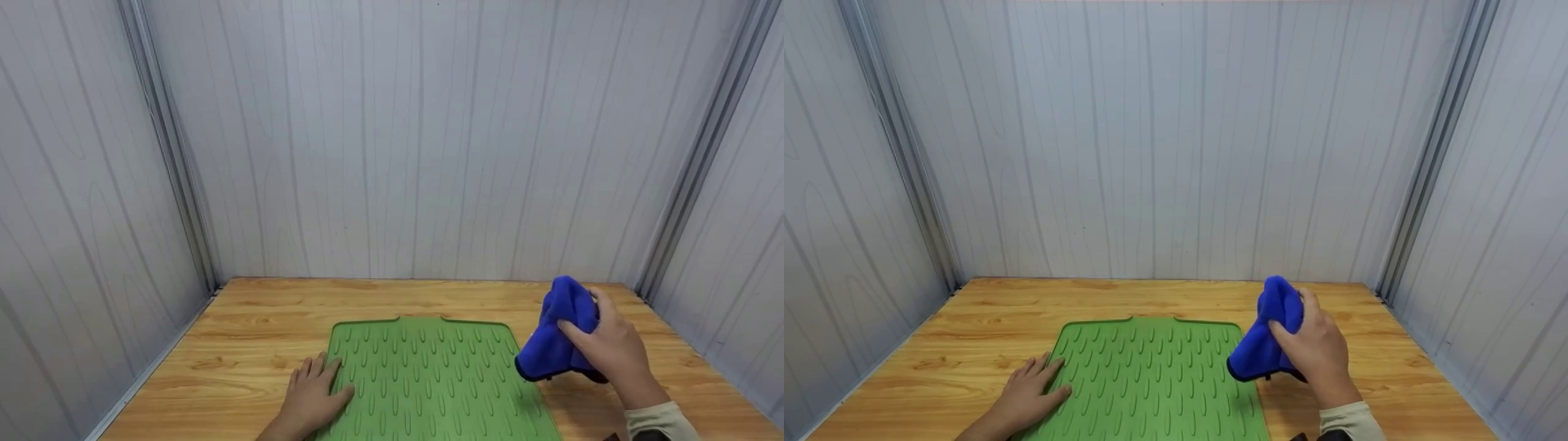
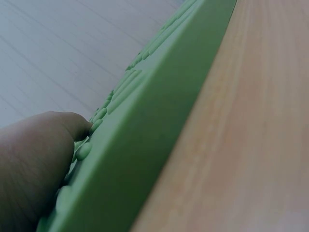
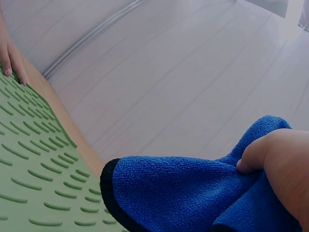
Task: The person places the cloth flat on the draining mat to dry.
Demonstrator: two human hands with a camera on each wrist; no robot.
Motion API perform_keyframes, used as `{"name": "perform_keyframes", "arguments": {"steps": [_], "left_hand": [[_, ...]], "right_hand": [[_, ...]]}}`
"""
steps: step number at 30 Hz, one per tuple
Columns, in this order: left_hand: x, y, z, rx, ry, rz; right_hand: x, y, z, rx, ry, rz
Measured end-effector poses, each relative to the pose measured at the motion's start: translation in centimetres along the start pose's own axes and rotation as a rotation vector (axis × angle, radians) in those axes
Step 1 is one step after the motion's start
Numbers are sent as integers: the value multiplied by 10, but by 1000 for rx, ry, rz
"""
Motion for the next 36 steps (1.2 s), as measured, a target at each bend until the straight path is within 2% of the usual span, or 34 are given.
{"name": "perform_keyframes", "arguments": {"steps": [6,14,20,31,36], "left_hand": [[-1,-2,1,1,7,10],[5,1,-3,-4,-22,-22],[3,0,-3,0,-17,-12],[1,0,-1,-2,-4,4],[1,-1,-1,2,3,9]], "right_hand": [[0,-3,9,-11,17,0],[1,-6,26,-47,74,-59],[1,-9,37,-72,94,-72],[0,-21,53,-116,85,-41],[0,-26,57,-133,93,-51]]}}
Point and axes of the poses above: each hand's wrist, its own x-axis away from the middle knuckle, its own y-axis out of the back of the hand, z = x × y, the point moved 8 cm from there along -x, towards the middle knuckle, and after that the axes turned 14 degrees about z, right-handed, at the moved point
